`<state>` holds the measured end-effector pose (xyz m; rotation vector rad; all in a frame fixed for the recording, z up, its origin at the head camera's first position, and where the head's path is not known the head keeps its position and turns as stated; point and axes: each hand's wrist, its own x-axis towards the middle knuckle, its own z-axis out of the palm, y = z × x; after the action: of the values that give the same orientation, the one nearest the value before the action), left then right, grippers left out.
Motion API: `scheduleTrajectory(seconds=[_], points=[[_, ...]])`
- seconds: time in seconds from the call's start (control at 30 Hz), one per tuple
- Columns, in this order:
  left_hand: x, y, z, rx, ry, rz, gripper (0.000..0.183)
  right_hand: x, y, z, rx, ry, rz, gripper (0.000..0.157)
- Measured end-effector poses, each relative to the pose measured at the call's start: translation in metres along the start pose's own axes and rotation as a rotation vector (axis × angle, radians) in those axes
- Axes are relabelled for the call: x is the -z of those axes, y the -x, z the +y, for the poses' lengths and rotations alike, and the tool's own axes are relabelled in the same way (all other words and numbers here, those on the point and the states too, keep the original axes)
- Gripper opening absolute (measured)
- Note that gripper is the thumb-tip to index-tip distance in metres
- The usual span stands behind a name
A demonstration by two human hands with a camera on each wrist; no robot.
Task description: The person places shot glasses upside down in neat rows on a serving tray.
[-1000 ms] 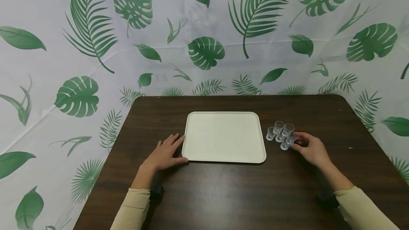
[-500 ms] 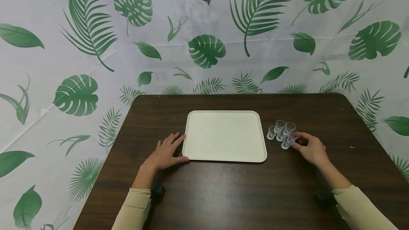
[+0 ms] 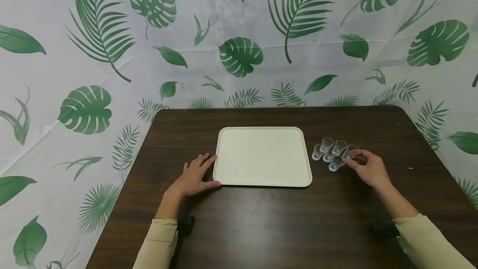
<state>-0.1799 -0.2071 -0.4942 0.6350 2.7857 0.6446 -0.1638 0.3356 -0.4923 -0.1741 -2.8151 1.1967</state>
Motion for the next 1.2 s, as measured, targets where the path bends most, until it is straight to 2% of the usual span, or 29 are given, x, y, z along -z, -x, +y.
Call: scheduleTrajectory(seconds=[0.1, 0.23, 0.3, 0.43, 0.53, 0.7, 0.87, 1.2], points=[[0.000, 0.000, -0.001, 0.006, 0.009, -0.007, 0.093, 0.008, 0.000, -0.005, -0.033, -0.018, 0.031, 0.050], [0.000, -0.001, -0.001, 0.007, 0.017, -0.014, 0.094, 0.019, 0.000, -0.022, -0.063, -0.038, 0.160, 0.051], [0.001, -0.003, 0.000, 0.006, 0.014, -0.016, 0.094, 0.023, 0.000, -0.034, -0.051, -0.056, 0.221, 0.050], [0.001, -0.003, -0.001, 0.011, 0.013, -0.022, 0.094, 0.021, -0.003, -0.062, 0.042, -0.098, 0.275, 0.042], [0.000, -0.002, -0.001, 0.013, 0.021, -0.023, 0.094, 0.010, -0.007, -0.083, 0.144, -0.119, 0.271, 0.036], [0.000, -0.001, 0.000, 0.008, 0.030, -0.018, 0.093, -0.024, -0.017, -0.110, 0.256, -0.102, 0.153, 0.032], [0.002, 0.000, -0.001, 0.021, 0.043, -0.023, 0.094, -0.074, -0.026, -0.137, 0.313, -0.142, 0.005, 0.034], [0.007, -0.002, 0.002, 0.028, 0.050, -0.041, 0.093, -0.163, -0.037, -0.185, 0.375, -0.196, -0.107, 0.041]])
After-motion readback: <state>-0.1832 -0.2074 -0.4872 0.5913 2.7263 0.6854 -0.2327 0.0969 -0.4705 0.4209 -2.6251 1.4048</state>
